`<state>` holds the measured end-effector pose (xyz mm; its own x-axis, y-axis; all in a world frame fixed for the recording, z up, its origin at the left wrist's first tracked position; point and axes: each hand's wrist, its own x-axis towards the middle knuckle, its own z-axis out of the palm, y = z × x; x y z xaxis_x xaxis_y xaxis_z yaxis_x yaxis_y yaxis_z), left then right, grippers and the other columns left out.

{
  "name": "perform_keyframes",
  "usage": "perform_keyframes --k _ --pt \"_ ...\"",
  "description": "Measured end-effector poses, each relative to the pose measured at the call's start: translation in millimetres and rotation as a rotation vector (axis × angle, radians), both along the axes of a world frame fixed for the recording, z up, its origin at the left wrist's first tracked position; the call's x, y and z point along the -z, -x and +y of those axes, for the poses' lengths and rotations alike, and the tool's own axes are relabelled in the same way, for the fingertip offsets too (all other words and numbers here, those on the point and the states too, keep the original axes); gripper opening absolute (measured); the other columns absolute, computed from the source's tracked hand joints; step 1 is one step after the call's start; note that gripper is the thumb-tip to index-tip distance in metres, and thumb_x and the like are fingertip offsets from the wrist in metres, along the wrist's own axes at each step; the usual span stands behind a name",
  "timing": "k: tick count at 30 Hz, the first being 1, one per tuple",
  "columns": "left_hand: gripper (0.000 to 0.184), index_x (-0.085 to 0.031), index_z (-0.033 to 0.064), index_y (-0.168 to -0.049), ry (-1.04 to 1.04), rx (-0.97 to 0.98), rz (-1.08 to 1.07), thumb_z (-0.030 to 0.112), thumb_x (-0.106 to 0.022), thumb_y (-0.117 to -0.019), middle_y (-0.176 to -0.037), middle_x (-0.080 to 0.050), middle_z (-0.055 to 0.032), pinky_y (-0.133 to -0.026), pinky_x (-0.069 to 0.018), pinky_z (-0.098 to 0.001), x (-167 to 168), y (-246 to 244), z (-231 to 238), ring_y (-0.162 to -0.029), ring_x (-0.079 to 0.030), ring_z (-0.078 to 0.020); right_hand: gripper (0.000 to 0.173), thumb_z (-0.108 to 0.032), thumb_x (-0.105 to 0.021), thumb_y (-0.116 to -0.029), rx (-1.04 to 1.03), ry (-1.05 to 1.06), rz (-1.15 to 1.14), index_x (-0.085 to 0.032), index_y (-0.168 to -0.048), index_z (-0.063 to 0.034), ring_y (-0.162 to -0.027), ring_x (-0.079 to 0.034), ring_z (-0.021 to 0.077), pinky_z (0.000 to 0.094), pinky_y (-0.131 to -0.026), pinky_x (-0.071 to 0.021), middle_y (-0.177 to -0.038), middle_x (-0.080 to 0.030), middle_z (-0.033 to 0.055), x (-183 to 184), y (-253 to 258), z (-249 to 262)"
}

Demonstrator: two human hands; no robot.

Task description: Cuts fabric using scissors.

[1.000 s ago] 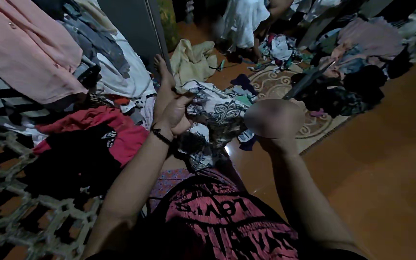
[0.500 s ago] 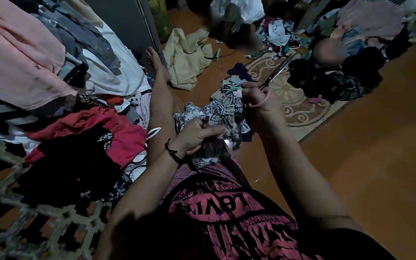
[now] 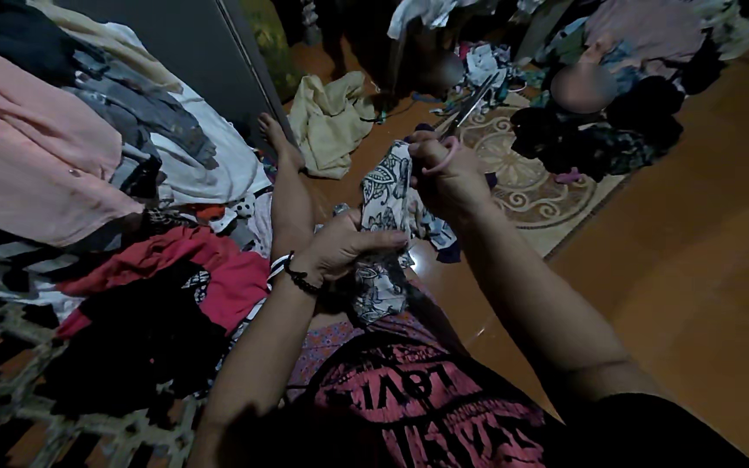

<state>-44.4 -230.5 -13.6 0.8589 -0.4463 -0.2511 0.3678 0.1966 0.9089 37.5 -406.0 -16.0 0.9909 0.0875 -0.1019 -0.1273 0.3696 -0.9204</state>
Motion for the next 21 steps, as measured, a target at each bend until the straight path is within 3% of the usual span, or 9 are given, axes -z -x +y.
perform_keyframes --k 3,5,7,9,11,14,17,18,21 --pt "0.012 -0.067 0.0089 -0.107 -0.048 -0.147 -0.008 0.005 -0.063 -0.0970 -0.084 -0.073 -0.0002 -0.064 -0.0592 -0.0229 -13 -4 2 -0.069 -0.068 -0.0057 0.013 -0.012 -0.053 -0.1033 0.004 0.028 0.016 -0.060 -0.113 -0.0071 -0.060 -0.062 0.0068 0.0243 -0.055 -0.0562 -0.077 -0.064 -0.0028 9 -2 1" --pt "0.015 -0.065 0.0098 -0.115 -0.044 -0.277 0.002 0.012 -0.062 -0.1003 -0.089 -0.073 -0.0014 -0.066 -0.0611 -0.0261 -24 -7 4 -0.073 -0.070 -0.0083 0.022 -0.024 -0.048 -0.1081 -0.067 0.099 -0.035 -0.058 -0.121 -0.0088 -0.072 -0.070 0.0074 0.0256 -0.062 -0.0598 -0.088 -0.073 -0.0024 13 10 -3" --pt "0.016 -0.064 0.0103 -0.117 -0.019 -0.358 -0.016 0.013 -0.061 -0.1016 -0.093 -0.073 -0.0018 -0.069 -0.0618 -0.0274 -29 -10 6 -0.076 -0.071 -0.0092 0.031 -0.028 -0.054 -0.1034 -0.160 0.141 -0.154 -0.054 -0.130 -0.0107 -0.080 -0.072 0.0071 0.0257 -0.069 -0.0599 -0.100 -0.076 -0.0028 21 27 -6" --pt "0.016 -0.063 0.0108 -0.117 -0.031 -0.399 -0.028 0.013 -0.062 -0.1011 -0.094 -0.072 -0.0013 -0.069 -0.0613 -0.0274 -30 -12 6 -0.077 -0.070 -0.0089 0.038 -0.023 -0.075 -0.0900 -0.181 0.118 -0.235 -0.057 -0.123 -0.0161 -0.073 -0.070 0.0037 0.0212 -0.064 -0.0577 -0.095 -0.077 -0.0064 26 39 -1" --pt "0.017 -0.063 0.0109 -0.116 -0.090 -0.420 -0.029 0.018 -0.064 -0.1004 -0.093 -0.072 -0.0017 -0.068 -0.0611 -0.0279 -29 -12 5 -0.076 -0.070 -0.0091 0.040 -0.008 -0.078 -0.0820 -0.180 0.100 -0.268 -0.059 -0.117 -0.0156 -0.063 -0.064 0.0016 0.0182 -0.056 -0.0529 -0.083 -0.074 -0.0065 26 46 4" --pt "0.022 -0.065 0.0125 -0.110 -0.345 -0.487 -0.135 0.031 -0.067 -0.0993 -0.086 -0.070 -0.0004 -0.060 -0.0579 -0.0256 -24 -11 6 -0.068 -0.067 -0.0075 0.035 -0.004 -0.075 -0.0829 -0.158 0.112 -0.286 -0.063 -0.114 -0.0142 -0.058 -0.059 0.0012 0.0178 -0.053 -0.0503 -0.074 -0.069 -0.0066 27 47 6" --pt "0.028 -0.064 0.0089 -0.102 -0.613 -0.561 -0.309 0.037 -0.064 -0.1011 -0.078 -0.066 -0.0043 -0.055 -0.0546 -0.0306 -15 -15 10 -0.062 -0.063 -0.0117 0.030 -0.004 -0.068 -0.0863 -0.128 0.165 -0.205 -0.063 -0.115 -0.0111 -0.057 -0.059 0.0042 0.0213 -0.054 -0.0524 -0.072 -0.067 -0.0050 22 47 5" --pt "0.028 -0.064 0.0083 -0.102 -0.651 -0.571 -0.346 0.036 -0.063 -0.1018 -0.078 -0.066 -0.0043 -0.057 -0.0554 -0.0312 -14 -14 11 -0.064 -0.064 -0.0113 0.030 -0.004 -0.067 -0.0862 -0.120 0.174 -0.183 -0.062 -0.115 -0.0101 -0.057 -0.059 0.0045 0.0216 -0.054 -0.0525 -0.072 -0.067 -0.0048 22 49 6" --pt "0.031 -0.065 0.0039 -0.119 -0.711 -0.625 -0.457 0.028 -0.067 -0.0995 -0.101 -0.071 -0.0044 -0.082 -0.0594 -0.0309 -17 -4 12 -0.089 -0.069 -0.0066 0.030 -0.001 -0.064 -0.0894 -0.083 0.165 -0.168 -0.057 -0.118 -0.0012 -0.063 -0.062 0.0055 0.0231 -0.057 -0.0544 -0.079 -0.068 -0.0027 18 58 10"
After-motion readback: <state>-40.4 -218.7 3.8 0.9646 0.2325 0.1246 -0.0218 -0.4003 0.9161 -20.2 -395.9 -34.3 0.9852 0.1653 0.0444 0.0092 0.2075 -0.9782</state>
